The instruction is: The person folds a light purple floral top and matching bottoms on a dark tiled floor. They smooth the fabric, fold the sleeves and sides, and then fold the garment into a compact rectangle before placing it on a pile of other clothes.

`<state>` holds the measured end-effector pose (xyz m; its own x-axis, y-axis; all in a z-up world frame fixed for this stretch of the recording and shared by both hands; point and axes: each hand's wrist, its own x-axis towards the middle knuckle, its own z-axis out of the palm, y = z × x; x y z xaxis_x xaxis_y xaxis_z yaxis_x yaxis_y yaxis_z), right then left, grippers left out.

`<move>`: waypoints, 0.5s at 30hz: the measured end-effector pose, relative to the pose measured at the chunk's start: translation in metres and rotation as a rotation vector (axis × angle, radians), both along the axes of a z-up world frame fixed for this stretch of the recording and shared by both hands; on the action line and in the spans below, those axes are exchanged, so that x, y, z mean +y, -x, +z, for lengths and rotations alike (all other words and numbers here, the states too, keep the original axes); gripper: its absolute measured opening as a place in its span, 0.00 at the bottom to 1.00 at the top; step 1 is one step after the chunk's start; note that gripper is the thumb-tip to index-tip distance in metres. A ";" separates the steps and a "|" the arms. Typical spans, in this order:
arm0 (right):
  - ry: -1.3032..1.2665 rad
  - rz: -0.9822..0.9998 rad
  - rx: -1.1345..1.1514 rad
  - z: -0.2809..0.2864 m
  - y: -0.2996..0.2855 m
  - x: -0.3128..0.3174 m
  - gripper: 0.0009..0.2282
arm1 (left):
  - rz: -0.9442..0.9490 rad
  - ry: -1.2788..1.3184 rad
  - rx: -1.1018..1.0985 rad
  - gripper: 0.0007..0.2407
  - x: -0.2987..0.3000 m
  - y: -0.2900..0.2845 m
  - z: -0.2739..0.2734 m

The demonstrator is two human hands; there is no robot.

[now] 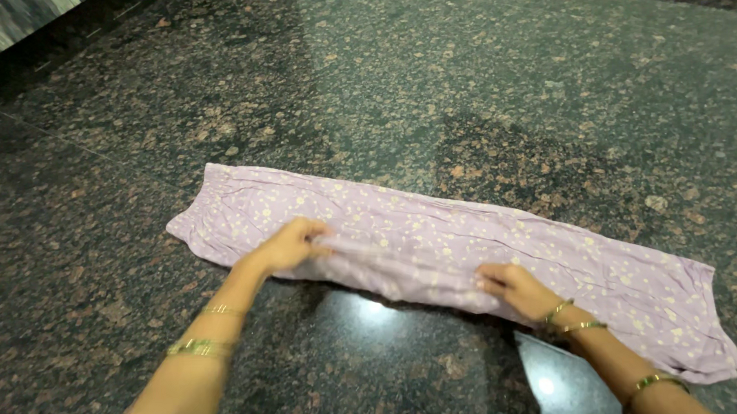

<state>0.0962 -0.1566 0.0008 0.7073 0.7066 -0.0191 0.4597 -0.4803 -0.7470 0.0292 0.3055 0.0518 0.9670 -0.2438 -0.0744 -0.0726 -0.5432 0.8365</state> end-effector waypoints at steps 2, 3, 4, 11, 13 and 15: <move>-0.018 -0.108 -0.013 0.000 -0.015 0.003 0.10 | 0.220 -0.267 -0.105 0.16 -0.014 -0.022 0.004; -0.005 -0.211 0.002 -0.001 -0.018 0.005 0.11 | 0.329 -0.400 -0.158 0.18 -0.026 -0.032 0.003; 0.011 -0.317 0.018 -0.002 -0.019 0.004 0.13 | 0.350 -0.548 -0.215 0.17 -0.042 -0.036 -0.004; 0.132 -0.154 -0.006 -0.009 -0.007 -0.065 0.25 | 0.229 -0.696 -0.213 0.25 -0.128 0.007 -0.058; 0.158 -0.104 0.039 -0.008 -0.017 -0.109 0.19 | 0.203 -0.765 -0.041 0.28 -0.137 0.012 -0.060; 0.587 -0.259 0.048 -0.002 -0.023 -0.161 0.13 | 0.187 -0.802 0.013 0.29 -0.137 0.013 -0.057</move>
